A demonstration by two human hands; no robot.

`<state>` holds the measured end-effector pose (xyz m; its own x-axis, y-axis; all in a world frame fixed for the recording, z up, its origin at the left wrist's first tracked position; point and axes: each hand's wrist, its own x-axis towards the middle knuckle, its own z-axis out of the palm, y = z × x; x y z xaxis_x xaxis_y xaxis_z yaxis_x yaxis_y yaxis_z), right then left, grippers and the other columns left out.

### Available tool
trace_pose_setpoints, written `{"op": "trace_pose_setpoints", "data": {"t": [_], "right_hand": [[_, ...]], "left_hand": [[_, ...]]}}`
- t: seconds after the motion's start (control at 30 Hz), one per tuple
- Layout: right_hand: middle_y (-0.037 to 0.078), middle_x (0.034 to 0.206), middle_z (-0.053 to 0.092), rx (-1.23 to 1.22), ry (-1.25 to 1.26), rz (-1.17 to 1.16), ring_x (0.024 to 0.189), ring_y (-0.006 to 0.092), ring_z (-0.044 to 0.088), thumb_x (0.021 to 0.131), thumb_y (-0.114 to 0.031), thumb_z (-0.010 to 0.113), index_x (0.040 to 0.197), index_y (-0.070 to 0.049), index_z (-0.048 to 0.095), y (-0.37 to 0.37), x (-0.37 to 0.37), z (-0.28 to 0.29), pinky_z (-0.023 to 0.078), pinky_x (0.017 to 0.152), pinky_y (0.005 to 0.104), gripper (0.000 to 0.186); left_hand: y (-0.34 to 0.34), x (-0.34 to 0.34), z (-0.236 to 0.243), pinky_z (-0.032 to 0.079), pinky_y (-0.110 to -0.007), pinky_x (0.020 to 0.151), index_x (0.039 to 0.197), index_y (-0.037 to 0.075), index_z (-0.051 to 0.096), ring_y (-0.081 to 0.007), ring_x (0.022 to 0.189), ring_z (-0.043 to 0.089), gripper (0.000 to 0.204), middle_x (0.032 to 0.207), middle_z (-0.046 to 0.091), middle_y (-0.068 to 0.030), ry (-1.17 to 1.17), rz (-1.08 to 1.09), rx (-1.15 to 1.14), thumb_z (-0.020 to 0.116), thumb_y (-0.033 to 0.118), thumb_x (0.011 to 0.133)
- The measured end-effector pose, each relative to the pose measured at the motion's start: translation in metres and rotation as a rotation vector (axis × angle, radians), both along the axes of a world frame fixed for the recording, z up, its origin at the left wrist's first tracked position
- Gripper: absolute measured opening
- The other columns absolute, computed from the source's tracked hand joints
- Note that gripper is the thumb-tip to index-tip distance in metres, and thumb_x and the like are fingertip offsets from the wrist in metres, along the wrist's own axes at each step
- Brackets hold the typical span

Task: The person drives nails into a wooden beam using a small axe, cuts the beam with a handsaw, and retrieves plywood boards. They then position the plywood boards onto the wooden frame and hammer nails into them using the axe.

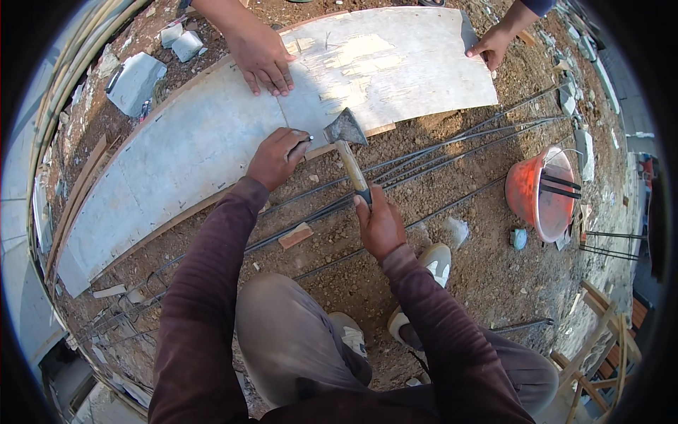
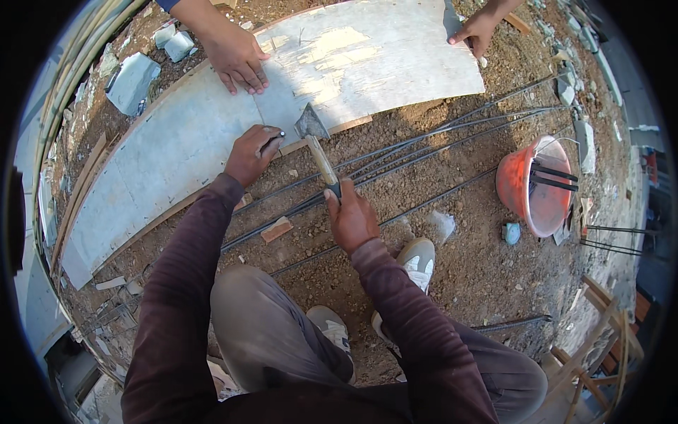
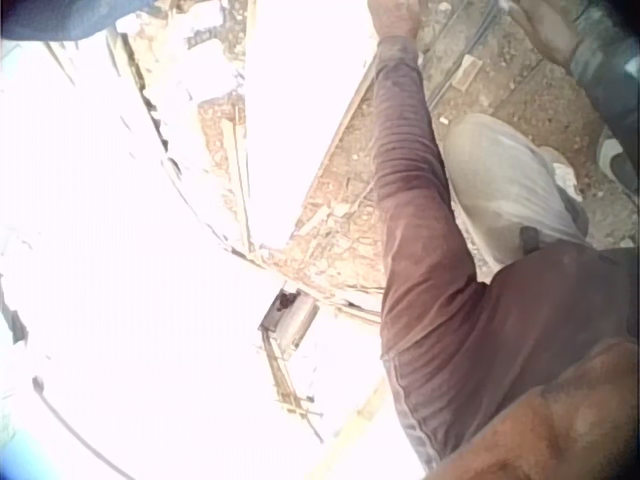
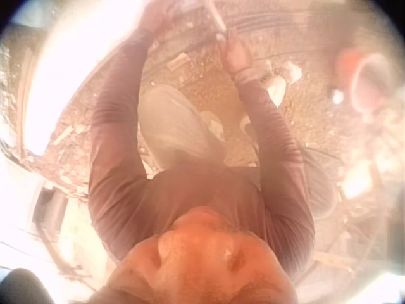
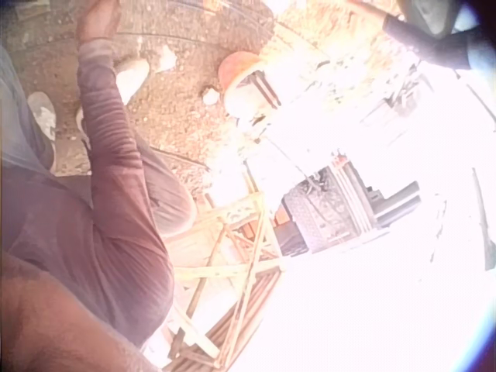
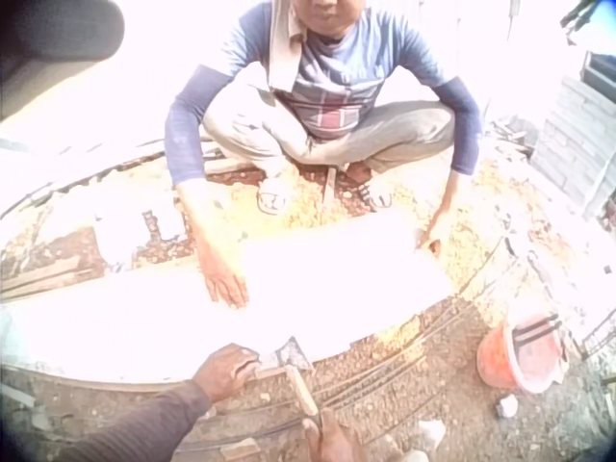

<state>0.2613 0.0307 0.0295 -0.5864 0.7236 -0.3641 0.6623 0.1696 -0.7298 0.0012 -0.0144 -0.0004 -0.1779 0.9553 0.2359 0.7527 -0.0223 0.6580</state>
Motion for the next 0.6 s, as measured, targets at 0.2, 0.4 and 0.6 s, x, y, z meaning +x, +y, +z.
{"op": "trace_pose_setpoints", "data": {"t": [0.2, 0.4, 0.6], "right_hand": [[0.025, 0.091, 0.066, 0.188, 0.205, -0.006, 0.078, 0.0453, 0.065, 0.097, -0.025, 0.057, 0.127, -0.006, 0.051, -0.013, -0.003, 0.009, 0.051, 0.066, 0.0512, 0.036], [0.024, 0.098, 0.067, 0.073, -0.034, 0.043, 0.083, 0.0437, 0.066, 0.097, -0.026, 0.058, 0.131, -0.006, 0.051, -0.008, -0.007, 0.007, 0.053, 0.067, 0.0493, 0.040], [0.024, 0.092, 0.068, 0.340, 0.412, -0.124, 0.080, 0.0437, 0.066, 0.098, -0.028, 0.057, 0.129, -0.006, 0.052, -0.011, -0.011, 0.011, 0.052, 0.066, 0.0507, 0.039]], "left_hand": [[-0.003, 0.000, -0.001, 0.052, -0.037, 0.081, 0.104, 0.002, 0.066, -0.0301, 0.092, 0.064, 0.018, 0.098, 0.065, -0.0127, -0.012, 0.017, -0.012, 0.068, 0.005, 0.087], [-0.002, 0.000, -0.001, 0.052, -0.037, 0.081, 0.102, 0.002, 0.066, -0.0299, 0.092, 0.064, 0.016, 0.098, 0.065, -0.0119, 0.012, -0.010, 0.023, 0.068, 0.005, 0.086], [-0.002, -0.001, -0.004, 0.052, -0.036, 0.082, 0.101, 0.003, 0.065, -0.0293, 0.092, 0.064, 0.016, 0.099, 0.065, -0.0114, -0.010, -0.005, 0.038, 0.068, 0.003, 0.086]]}}
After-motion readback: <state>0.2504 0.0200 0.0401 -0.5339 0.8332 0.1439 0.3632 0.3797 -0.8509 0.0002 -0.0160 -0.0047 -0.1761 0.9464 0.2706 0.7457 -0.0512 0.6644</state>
